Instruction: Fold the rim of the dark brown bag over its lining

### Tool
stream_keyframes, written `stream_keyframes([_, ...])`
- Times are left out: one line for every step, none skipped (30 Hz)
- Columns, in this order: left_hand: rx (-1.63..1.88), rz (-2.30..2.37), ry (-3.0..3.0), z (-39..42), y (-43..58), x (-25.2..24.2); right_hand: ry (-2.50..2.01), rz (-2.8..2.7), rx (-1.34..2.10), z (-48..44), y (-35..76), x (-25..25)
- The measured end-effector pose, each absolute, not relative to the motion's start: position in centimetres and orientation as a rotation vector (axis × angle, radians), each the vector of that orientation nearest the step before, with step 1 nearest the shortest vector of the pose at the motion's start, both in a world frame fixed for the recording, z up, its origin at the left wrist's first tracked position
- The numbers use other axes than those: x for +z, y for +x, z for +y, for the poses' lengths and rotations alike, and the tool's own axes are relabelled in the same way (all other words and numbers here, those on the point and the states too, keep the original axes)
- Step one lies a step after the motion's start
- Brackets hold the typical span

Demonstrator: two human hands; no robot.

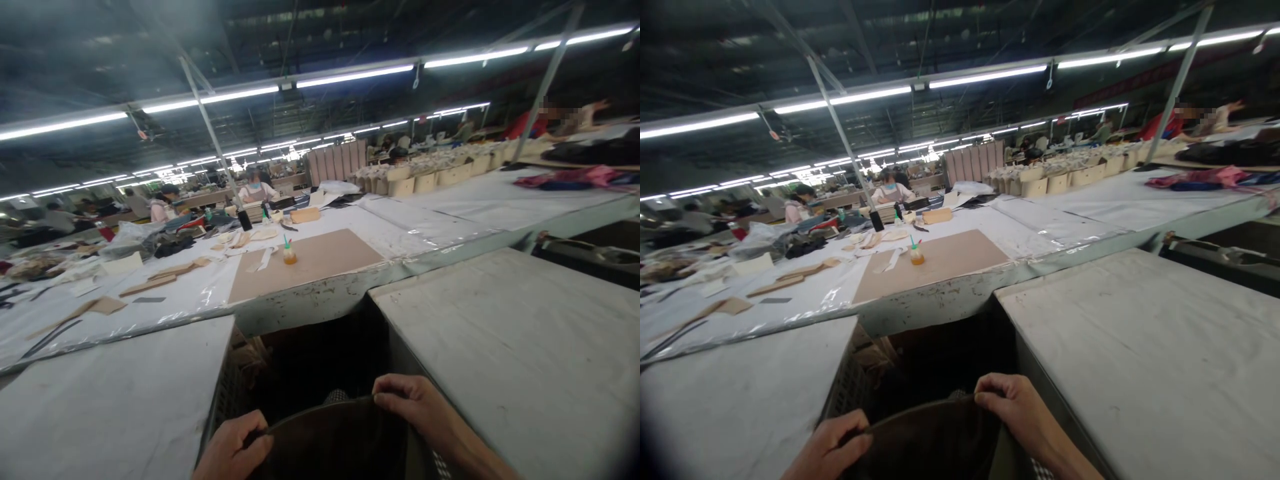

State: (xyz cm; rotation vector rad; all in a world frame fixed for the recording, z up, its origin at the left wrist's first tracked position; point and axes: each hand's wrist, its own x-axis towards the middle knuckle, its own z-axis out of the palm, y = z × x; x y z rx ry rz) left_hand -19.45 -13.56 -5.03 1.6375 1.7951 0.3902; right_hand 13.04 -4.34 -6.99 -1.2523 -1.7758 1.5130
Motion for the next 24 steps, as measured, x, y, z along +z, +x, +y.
stream_keyframes([0.297,1.793,1.695,-13.0,-19.1,-4.6,-1.247,-1.784,1.507,-4.5,12.8,-6.8])
stream_keyframes([0.221,1.764,1.765,-12.4,-18.6,-4.1,-1.248,-1.792,1.499,-4.6,12.5,-6.6])
stream_keyframes([0.189,1.708,1.832,-11.7,-17.9,-3.4,-1.256,-1.797,1.489,-4.7,12.3,-6.4])
stream_keyframes([0.196,1.63,1.888,-11.1,-16.9,-2.8,-1.266,-1.797,1.481,-4.9,12.0,-6.2])
stream_keyframes([0.233,1.543,1.932,-10.5,-15.9,-2.3,-1.269,-1.799,1.474,-5.0,11.8,-6.0])
stream_keyframes([0.275,1.473,1.964,-10.0,-14.7,-2.0,-1.265,-1.803,1.466,-5.1,11.7,-5.9])
stream_keyframes([0.29,1.433,2.005,-9.5,-13.6,-1.8,-1.263,-1.806,1.451,-5.2,11.6,-5.8])
stream_keyframes([0.294,1.421,2.058,-9.1,-12.5,-1.8,-1.26,-1.807,1.437,-5.3,11.6,-5.8])
stream_keyframes([0.278,1.423,2.127,-8.8,-11.6,-2.1,-1.257,-1.808,1.422,-5.4,11.6,-5.7])
stream_keyframes([0.244,1.43,2.208,-8.6,-11.0,-2.5,-1.256,-1.81,1.408,-5.5,11.7,-5.7])
stream_keyframes([0.204,1.441,2.296,-8.5,-10.5,-3.0,-1.26,-1.812,1.393,-5.6,11.7,-5.7])
stream_keyframes([0.159,1.446,2.387,-8.5,-10.2,-3.6,-1.268,-1.812,1.382,-5.6,11.8,-5.6])
stream_keyframes([0.116,1.437,2.475,-8.5,-10.1,-4.2,-1.274,-1.815,1.377,-5.7,11.9,-5.6])
stream_keyframes([0.08,1.415,2.554,-8.7,-10.1,-4.8,-1.277,-1.819,1.371,-5.7,12.0,-5.6])
stream_keyframes([0.059,1.392,2.617,-8.8,-10.2,-5.2,-1.278,-1.825,1.364,-5.8,12.1,-5.5])
stream_keyframes([0.058,1.369,2.649,-8.9,-10.3,-5.5,-1.275,-1.83,1.359,-5.8,12.1,-5.5])
stream_keyframes([0.079,1.352,2.637,-8.9,-10.4,-5.6,-1.267,-1.836,1.357,-5.8,12.2,-5.4])
stream_keyframes([0.11,1.347,2.575,-8.9,-10.5,-5.5,-1.258,-1.841,1.357,-5.8,12.2,-5.4])
stream_keyframes([0.144,1.349,2.481,-8.8,-10.6,-5.2,-1.25,-1.843,1.355,-5.8,12.3,-5.3])
stream_keyframes([0.181,1.352,2.373,-8.6,-10.5,-4.8,-1.247,-1.835,1.363,-5.8,12.4,-5.3])
stream_keyframes([0.214,1.34,2.265,-8.3,-10.4,-4.3,-1.247,-1.824,1.378,-5.7,12.4,-5.3])
stream_keyframes([0.243,1.313,2.177,-8.0,-10.2,-3.8,-1.245,-1.812,1.39,-5.7,12.5,-5.3])
stream_keyframes([0.263,1.277,2.117,-7.6,-9.8,-3.4,-1.241,-1.808,1.395,-5.7,12.5,-5.3])
stream_keyframes([0.273,1.237,2.081,-7.3,-9.4,-3.0,-1.237,-1.809,1.394,-5.7,12.5,-5.3])
